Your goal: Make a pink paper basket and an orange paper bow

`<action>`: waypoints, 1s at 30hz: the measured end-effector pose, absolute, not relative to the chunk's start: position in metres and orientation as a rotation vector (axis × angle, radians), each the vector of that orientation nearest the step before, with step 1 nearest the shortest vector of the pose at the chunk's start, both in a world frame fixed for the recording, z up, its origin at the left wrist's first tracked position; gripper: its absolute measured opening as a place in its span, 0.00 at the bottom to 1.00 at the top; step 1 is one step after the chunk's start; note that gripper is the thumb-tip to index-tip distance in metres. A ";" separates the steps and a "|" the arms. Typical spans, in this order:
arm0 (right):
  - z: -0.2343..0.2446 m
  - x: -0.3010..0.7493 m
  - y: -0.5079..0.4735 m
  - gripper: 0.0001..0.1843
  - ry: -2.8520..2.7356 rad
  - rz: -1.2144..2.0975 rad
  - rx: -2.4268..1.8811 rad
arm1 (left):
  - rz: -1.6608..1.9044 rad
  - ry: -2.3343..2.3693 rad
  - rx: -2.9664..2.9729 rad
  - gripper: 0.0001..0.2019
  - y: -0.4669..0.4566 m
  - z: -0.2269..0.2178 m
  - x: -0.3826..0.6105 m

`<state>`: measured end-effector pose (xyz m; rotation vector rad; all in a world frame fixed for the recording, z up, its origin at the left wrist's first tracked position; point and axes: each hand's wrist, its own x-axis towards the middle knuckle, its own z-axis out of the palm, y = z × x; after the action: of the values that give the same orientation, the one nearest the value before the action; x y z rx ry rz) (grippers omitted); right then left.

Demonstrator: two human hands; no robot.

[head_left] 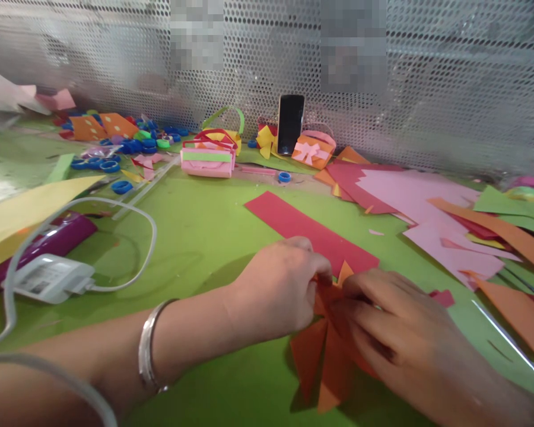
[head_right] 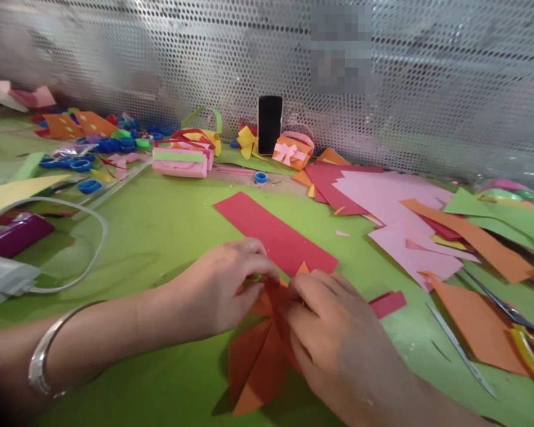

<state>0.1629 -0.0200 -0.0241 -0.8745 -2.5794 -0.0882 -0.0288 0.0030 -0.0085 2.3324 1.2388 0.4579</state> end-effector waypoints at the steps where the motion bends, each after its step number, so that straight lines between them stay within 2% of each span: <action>1: -0.024 0.163 -0.020 0.15 -2.576 -0.096 -0.879 | 0.454 1.242 2.340 0.13 0.003 -0.009 -0.029; 6: -0.026 0.166 -0.020 0.15 -2.522 -0.014 -0.943 | 0.385 1.266 2.359 0.09 0.004 -0.010 -0.029; 11: -0.029 0.168 -0.007 0.08 -2.346 0.047 -1.076 | 0.368 1.260 2.358 0.10 0.005 -0.012 -0.029; 18: -0.036 0.162 0.009 0.10 -2.335 0.365 -1.293 | 0.412 1.287 2.323 0.05 0.005 -0.014 -0.032; 30: -0.030 0.159 0.009 0.09 -2.369 0.451 -1.335 | 0.364 1.288 2.304 0.04 0.004 -0.011 -0.030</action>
<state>0.1590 0.0087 -0.0299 -1.3351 -2.3688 0.4507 -0.0297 0.0038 -0.0108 2.3043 1.2878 0.3637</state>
